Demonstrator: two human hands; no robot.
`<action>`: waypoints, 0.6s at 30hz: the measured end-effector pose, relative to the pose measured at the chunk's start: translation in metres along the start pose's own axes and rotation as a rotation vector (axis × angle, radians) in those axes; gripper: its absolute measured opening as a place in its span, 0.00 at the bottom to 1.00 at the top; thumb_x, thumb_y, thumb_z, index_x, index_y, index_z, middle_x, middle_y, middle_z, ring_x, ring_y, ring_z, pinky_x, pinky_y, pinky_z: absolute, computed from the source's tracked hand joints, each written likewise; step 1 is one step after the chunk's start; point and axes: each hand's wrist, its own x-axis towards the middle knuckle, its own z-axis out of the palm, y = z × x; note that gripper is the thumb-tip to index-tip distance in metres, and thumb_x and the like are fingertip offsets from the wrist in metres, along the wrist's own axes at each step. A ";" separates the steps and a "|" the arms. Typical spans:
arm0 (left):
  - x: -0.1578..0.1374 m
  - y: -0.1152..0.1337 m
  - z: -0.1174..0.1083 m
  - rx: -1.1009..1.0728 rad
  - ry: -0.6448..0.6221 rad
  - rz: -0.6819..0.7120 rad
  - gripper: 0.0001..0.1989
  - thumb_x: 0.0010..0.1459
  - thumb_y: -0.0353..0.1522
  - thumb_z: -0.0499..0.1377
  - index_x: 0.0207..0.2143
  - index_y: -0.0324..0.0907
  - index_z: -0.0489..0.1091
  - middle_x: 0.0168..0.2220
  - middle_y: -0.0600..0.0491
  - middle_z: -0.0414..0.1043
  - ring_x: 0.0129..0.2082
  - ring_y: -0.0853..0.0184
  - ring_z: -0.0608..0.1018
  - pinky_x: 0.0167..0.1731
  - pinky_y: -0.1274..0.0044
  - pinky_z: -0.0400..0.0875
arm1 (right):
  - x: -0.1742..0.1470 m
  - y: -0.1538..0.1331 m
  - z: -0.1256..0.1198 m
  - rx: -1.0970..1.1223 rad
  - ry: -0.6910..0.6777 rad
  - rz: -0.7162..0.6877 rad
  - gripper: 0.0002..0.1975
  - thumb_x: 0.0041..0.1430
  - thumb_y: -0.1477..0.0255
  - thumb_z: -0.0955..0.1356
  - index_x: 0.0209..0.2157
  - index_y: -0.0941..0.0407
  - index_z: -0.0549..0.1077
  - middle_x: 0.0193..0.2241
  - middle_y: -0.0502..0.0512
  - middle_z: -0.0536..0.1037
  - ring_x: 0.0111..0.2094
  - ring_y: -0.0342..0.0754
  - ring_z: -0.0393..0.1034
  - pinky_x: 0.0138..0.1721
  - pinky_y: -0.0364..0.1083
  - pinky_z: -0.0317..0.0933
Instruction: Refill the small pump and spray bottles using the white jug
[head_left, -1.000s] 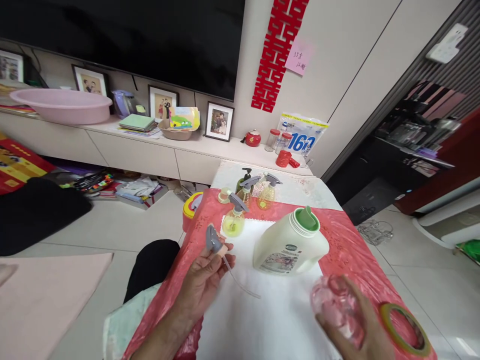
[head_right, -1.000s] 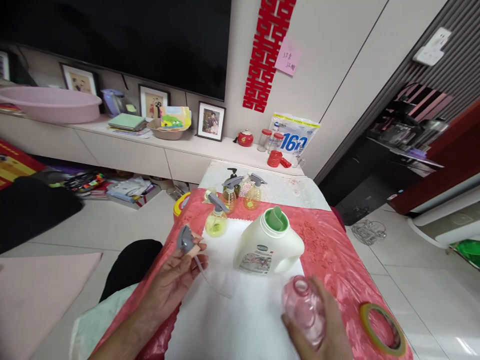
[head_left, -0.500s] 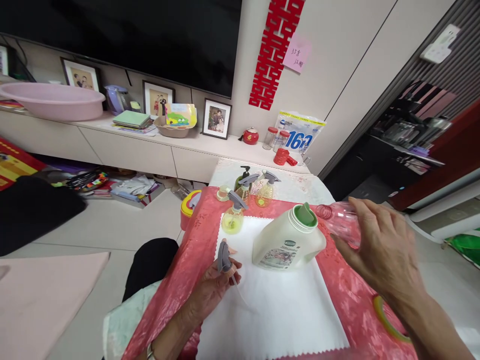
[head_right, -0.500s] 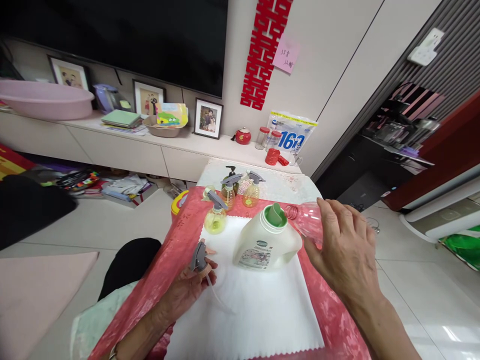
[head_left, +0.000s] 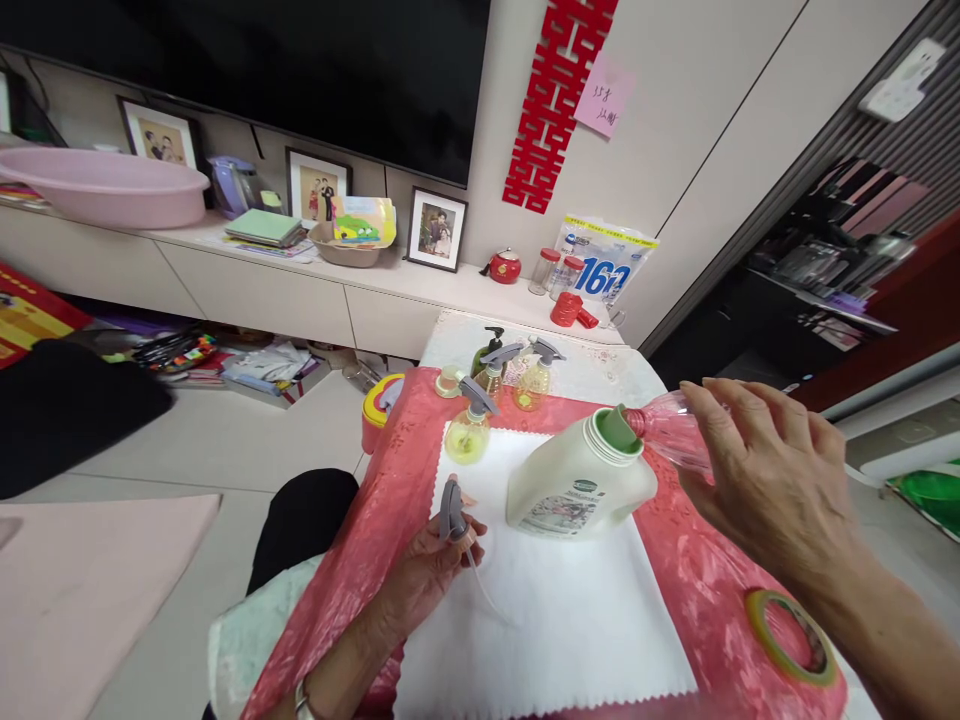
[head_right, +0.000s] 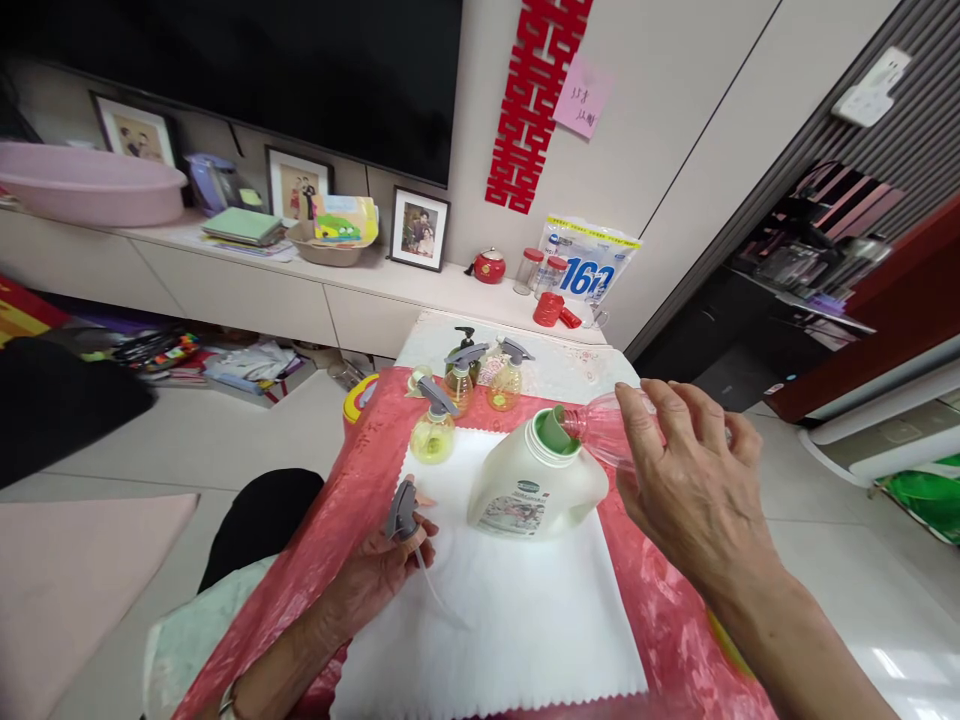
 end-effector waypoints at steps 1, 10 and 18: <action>0.000 0.000 0.000 -0.003 0.003 -0.001 0.18 0.51 0.35 0.74 0.44 0.48 0.77 0.40 0.52 0.80 0.34 0.67 0.80 0.39 0.73 0.69 | 0.001 0.000 -0.001 -0.011 -0.001 -0.011 0.24 0.65 0.67 0.62 0.60 0.59 0.65 0.57 0.60 0.68 0.57 0.60 0.62 0.49 0.57 0.55; -0.002 0.001 0.003 0.001 0.013 -0.014 0.19 0.50 0.35 0.74 0.44 0.47 0.76 0.40 0.52 0.80 0.34 0.67 0.80 0.39 0.74 0.69 | 0.010 0.002 -0.011 -0.058 -0.039 -0.077 0.24 0.61 0.71 0.64 0.59 0.58 0.65 0.57 0.60 0.68 0.57 0.60 0.62 0.51 0.59 0.55; 0.000 0.000 0.000 -0.014 0.019 -0.018 0.21 0.46 0.35 0.76 0.43 0.46 0.77 0.40 0.51 0.80 0.34 0.66 0.80 0.39 0.74 0.70 | 0.018 0.003 -0.018 -0.097 -0.009 -0.138 0.20 0.64 0.74 0.61 0.56 0.58 0.66 0.55 0.61 0.70 0.56 0.60 0.62 0.50 0.59 0.56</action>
